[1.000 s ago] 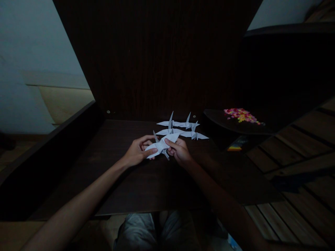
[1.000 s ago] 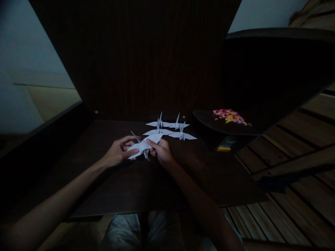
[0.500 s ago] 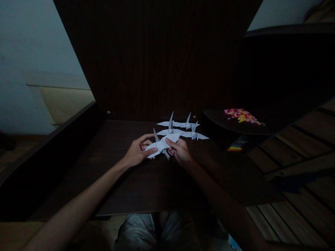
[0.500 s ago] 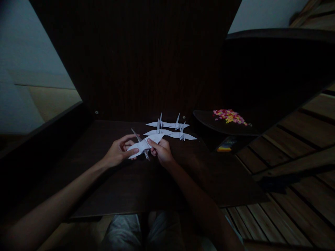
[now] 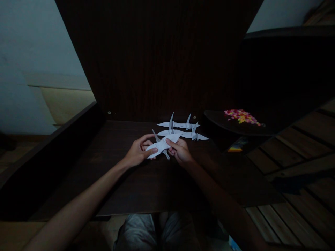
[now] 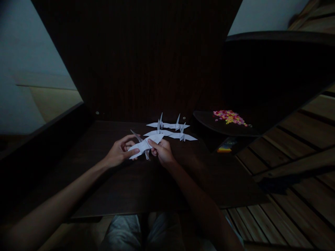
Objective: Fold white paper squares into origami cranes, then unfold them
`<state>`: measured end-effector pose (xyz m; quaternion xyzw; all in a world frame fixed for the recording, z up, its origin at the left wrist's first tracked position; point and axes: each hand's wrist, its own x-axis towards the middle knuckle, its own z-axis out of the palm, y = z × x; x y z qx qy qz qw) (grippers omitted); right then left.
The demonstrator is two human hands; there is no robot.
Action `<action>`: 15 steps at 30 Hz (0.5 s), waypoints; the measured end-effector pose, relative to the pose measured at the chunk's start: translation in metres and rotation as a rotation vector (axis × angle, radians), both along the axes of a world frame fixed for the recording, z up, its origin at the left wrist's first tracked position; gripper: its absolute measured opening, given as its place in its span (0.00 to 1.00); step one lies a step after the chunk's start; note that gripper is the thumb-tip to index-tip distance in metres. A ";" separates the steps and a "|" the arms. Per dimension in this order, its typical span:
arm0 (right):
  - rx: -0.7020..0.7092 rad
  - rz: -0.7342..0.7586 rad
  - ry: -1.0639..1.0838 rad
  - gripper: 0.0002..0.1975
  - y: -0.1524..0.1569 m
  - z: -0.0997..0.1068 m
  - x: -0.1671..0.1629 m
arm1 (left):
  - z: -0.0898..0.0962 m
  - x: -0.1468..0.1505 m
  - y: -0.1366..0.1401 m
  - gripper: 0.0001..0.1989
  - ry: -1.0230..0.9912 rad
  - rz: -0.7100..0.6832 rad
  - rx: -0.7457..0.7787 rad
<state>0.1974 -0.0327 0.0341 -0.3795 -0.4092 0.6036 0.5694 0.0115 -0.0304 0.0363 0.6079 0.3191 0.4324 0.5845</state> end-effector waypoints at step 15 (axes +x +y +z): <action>-0.043 0.090 -0.050 0.18 0.001 0.001 0.003 | 0.004 -0.002 -0.005 0.33 -0.012 -0.159 -0.101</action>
